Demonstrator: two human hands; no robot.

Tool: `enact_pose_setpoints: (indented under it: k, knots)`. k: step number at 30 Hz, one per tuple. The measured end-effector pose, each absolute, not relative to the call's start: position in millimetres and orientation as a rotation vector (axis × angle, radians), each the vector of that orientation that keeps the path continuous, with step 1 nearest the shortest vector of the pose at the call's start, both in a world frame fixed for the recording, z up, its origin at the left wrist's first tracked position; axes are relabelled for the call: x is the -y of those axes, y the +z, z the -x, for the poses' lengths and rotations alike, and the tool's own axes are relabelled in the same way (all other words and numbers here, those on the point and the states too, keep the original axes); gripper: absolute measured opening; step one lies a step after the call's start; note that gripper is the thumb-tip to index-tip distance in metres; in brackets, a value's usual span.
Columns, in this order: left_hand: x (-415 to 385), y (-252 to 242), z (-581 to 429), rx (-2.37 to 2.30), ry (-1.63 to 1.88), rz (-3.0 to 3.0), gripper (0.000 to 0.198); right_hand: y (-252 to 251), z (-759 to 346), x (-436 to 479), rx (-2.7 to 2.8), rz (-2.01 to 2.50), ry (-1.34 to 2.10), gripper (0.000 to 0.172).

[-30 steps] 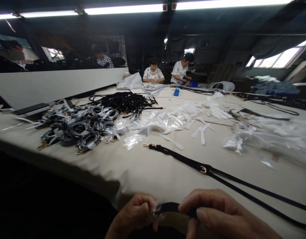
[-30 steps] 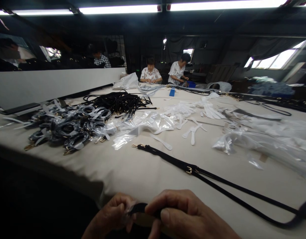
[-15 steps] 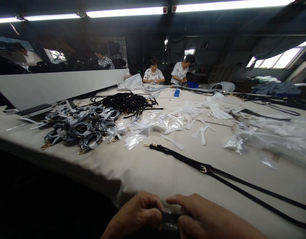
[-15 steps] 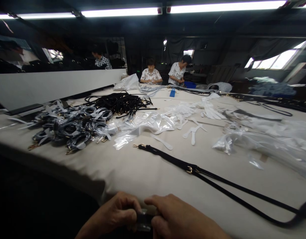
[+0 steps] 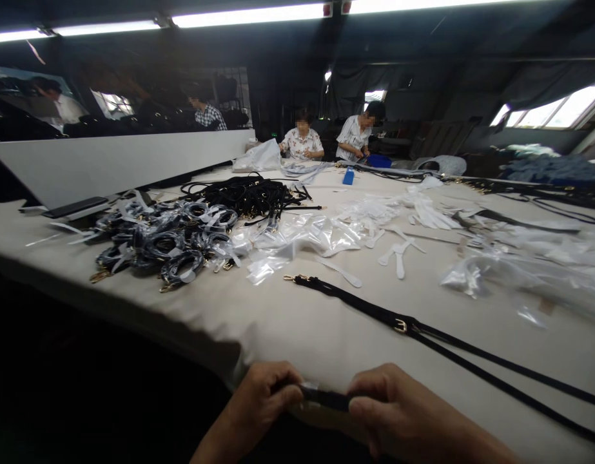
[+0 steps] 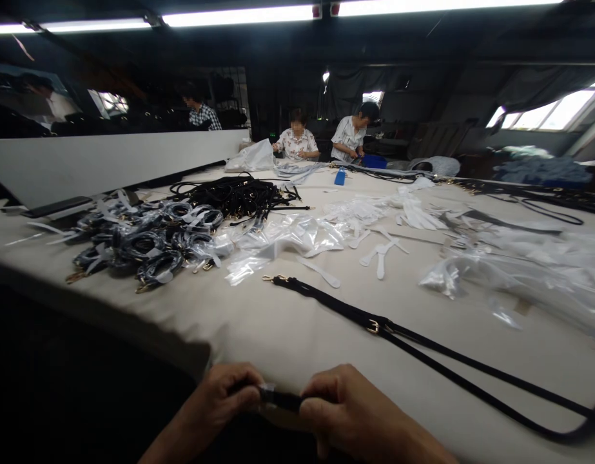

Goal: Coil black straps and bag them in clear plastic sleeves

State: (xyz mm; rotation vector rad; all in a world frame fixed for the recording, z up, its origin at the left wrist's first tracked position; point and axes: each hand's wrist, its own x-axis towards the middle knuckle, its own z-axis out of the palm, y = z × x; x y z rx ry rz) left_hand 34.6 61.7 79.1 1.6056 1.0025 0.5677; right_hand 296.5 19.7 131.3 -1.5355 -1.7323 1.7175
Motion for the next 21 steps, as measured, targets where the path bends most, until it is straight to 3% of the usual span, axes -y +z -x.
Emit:
enact_pose_setpoints:
  k: [6,10,12,14,19,21]
  knots:
    - [-60,72,-45,-1.011,0.417,-1.2,0.025,128,-278,-1,2.624,1.501,0.442,0.007]
    - [-55,61,-55,-1.005,0.412,-1.106,0.025,103,-269,7,2.762,1.325,0.033,0.011]
    - [-51,60,-56,-0.992,0.426,-1.098,0.023,103,-266,5,2.792,1.399,0.158,0.01]
    - [-48,63,-55,-0.966,0.446,-1.151,0.019,115,-264,-1,2.687,1.539,0.554,0.011]
    - [-47,80,-48,-0.839,0.524,-1.567,0.016,150,-270,-16,1.737,1.493,1.78,0.056]
    - [-48,82,-45,-0.839,0.599,-1.707,0.019,145,-270,-17,1.545,1.31,2.028,0.055]
